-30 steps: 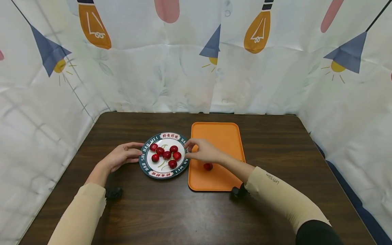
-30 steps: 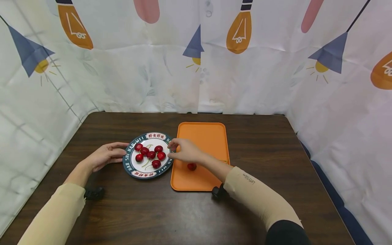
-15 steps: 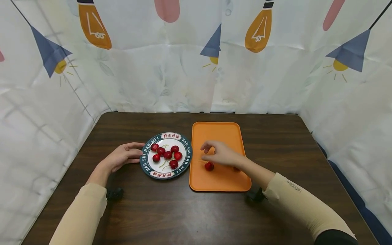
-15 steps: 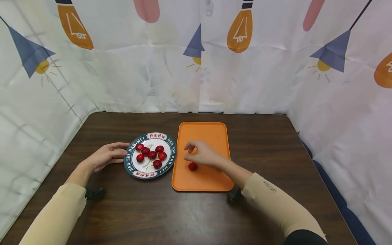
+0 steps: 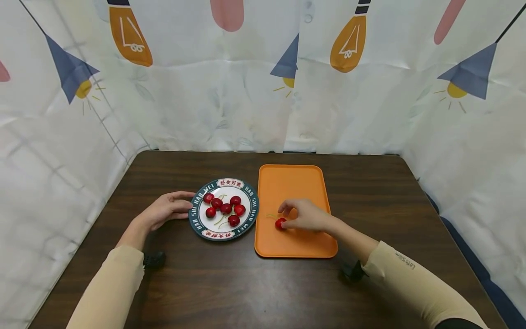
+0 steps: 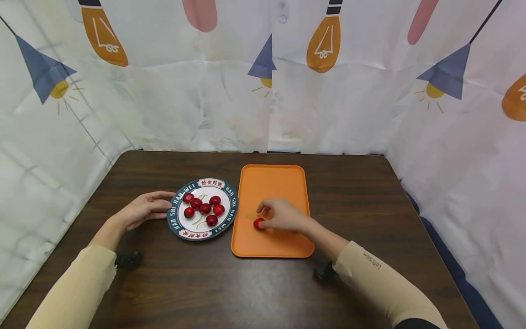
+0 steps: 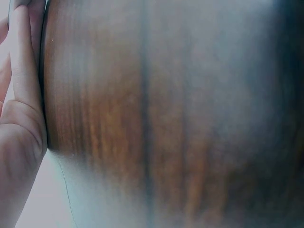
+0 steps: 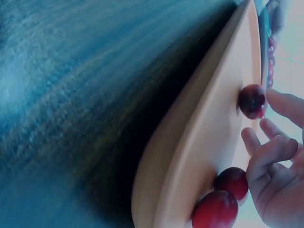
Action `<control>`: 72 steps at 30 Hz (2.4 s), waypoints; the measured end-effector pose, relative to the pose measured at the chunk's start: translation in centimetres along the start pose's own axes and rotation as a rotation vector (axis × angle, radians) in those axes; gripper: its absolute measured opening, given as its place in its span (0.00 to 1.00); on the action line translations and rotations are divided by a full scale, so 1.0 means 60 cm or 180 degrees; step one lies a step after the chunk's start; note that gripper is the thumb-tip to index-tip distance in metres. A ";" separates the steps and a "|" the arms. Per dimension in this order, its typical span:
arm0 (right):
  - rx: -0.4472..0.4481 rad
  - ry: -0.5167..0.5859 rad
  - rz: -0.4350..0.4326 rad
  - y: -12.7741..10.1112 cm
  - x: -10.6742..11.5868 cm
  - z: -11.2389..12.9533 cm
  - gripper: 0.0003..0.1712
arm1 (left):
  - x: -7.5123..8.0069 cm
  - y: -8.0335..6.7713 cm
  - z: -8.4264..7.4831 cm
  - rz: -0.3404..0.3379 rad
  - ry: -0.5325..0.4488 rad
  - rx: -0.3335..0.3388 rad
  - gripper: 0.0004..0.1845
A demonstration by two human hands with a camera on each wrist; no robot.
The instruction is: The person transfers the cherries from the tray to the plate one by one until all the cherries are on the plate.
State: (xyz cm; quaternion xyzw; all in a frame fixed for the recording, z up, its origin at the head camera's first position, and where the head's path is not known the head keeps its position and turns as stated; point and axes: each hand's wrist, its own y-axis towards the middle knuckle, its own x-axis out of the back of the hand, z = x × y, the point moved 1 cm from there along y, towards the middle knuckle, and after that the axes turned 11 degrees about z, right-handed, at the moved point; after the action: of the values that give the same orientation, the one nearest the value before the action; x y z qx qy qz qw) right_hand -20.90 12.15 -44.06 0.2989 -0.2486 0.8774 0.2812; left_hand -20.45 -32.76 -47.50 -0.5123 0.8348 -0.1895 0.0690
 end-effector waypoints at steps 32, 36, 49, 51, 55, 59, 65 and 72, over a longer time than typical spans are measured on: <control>-0.0014 -0.0004 -0.0037 0.005 -0.023 -0.006 0.16 | -0.002 0.003 -0.001 -0.0028 0.0035 0.0031 0.34; 0.0126 0.0110 -0.0061 0.007 -0.021 -0.002 0.16 | -0.003 0.003 0.000 -0.0045 0.0043 0.0029 0.33; 0.0299 0.0247 -0.0038 0.034 -0.019 0.029 0.14 | 0.003 -0.008 0.001 -0.0066 0.0068 0.0059 0.34; 0.0337 0.0289 -0.0031 0.038 -0.018 0.034 0.14 | 0.005 -0.008 -0.002 -0.0055 0.0069 0.0051 0.34; 0.0418 0.0299 -0.0003 0.046 -0.018 0.043 0.14 | 0.007 -0.007 -0.001 -0.0012 0.0044 0.0041 0.34; 0.0500 0.0309 -0.0022 0.056 -0.019 0.047 0.13 | 0.005 -0.006 -0.001 -0.0025 0.0041 0.0023 0.33; 0.0576 0.0387 -0.0082 0.066 -0.023 0.051 0.13 | 0.000 0.004 0.001 -0.0026 0.0052 0.0011 0.33; 0.0563 0.0481 -0.0045 0.080 -0.031 0.059 0.15 | -0.001 0.006 -0.001 -0.0047 0.0059 0.0049 0.33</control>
State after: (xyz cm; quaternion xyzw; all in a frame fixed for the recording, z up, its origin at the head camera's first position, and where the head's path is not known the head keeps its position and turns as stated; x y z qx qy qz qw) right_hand -21.35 5.92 -44.10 0.2573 -0.1461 0.9139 0.2778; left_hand -20.73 -32.57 -47.57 -0.5161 0.8301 -0.2012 0.0639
